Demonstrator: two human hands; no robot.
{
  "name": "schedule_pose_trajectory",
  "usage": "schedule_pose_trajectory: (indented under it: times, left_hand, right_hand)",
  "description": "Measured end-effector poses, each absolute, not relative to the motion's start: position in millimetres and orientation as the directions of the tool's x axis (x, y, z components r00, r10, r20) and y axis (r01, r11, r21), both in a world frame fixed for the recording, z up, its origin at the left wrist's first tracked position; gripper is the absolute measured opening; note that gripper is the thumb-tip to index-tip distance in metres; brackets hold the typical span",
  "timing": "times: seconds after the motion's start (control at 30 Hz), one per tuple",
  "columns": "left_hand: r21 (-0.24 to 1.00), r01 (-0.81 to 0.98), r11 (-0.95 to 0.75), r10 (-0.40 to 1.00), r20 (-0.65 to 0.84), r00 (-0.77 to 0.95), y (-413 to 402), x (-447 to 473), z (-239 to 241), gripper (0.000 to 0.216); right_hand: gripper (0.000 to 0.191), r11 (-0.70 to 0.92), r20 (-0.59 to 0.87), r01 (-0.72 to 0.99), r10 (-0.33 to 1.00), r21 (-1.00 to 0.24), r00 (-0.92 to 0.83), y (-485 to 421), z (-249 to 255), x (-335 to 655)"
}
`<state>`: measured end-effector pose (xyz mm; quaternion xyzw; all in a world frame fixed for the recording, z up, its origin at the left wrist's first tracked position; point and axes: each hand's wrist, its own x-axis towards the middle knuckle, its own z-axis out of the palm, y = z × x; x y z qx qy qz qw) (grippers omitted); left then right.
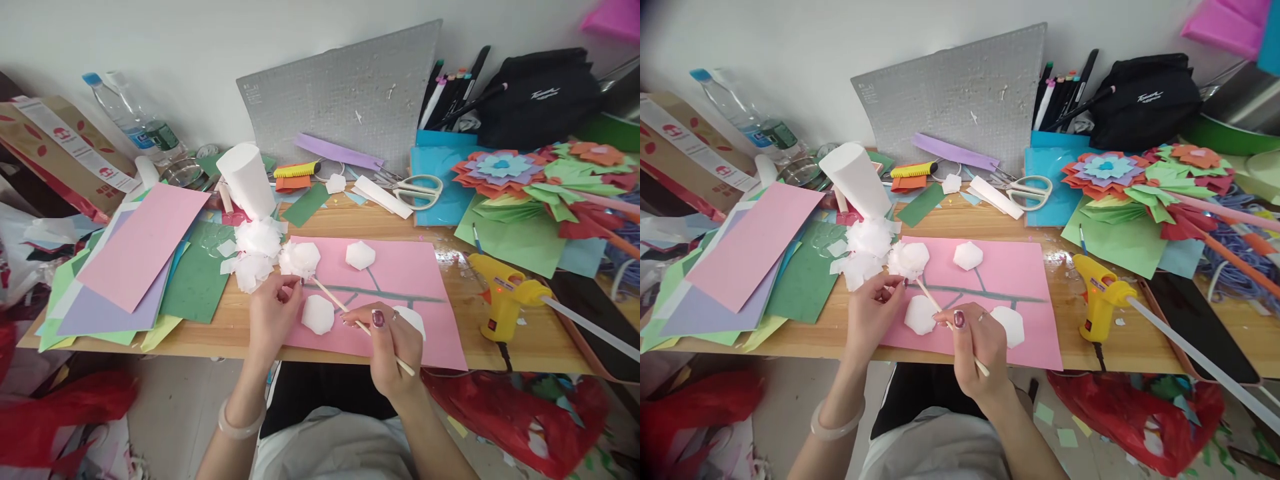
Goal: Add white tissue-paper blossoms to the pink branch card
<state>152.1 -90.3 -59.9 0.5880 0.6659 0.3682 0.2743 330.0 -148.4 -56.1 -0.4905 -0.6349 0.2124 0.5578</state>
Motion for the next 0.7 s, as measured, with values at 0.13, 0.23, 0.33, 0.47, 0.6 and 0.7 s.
schedule_pose_trajectory:
  times: [0.13,0.23,0.33,0.47,0.6,0.7]
  left_hand:
    - [0.855,0.483,0.19,0.966,-0.075,-0.247,-89.1,155.3,-60.7,0.02]
    - [0.853,0.468,0.229,0.958,-0.113,-0.263,-89.3,157.1,-60.8,0.021]
    - [0.85,0.471,0.237,0.954,-0.112,-0.277,-88.8,157.7,-61.9,0.022]
    - [0.853,0.469,0.23,0.954,-0.101,-0.284,-87.3,157.0,-66.7,0.022]
    - [0.844,0.482,0.234,0.952,-0.097,-0.291,-86.3,157.0,-69.4,0.021]
    - [0.831,0.502,0.238,0.95,-0.09,-0.3,-86.4,157.8,-67.9,0.02]
  right_hand:
    - [0.036,0.441,0.504,0.413,0.862,-0.797,0.052,-141.7,-54.7,324.6]
    - [0.035,0.44,0.504,0.421,0.863,-0.793,0.047,-138.8,-56.2,322.9]
    - [0.033,0.441,0.502,0.412,0.864,-0.797,0.047,-137.5,-58.8,322.9]
    - [0.033,0.441,0.496,0.407,0.867,-0.8,0.037,-137.3,-60.6,323.2]
    - [0.034,0.428,0.483,0.414,0.875,-0.803,0.031,-137.6,-62.3,322.3]
    - [0.032,0.432,0.484,0.423,0.875,-0.797,0.018,-136.9,-64.4,320.7]
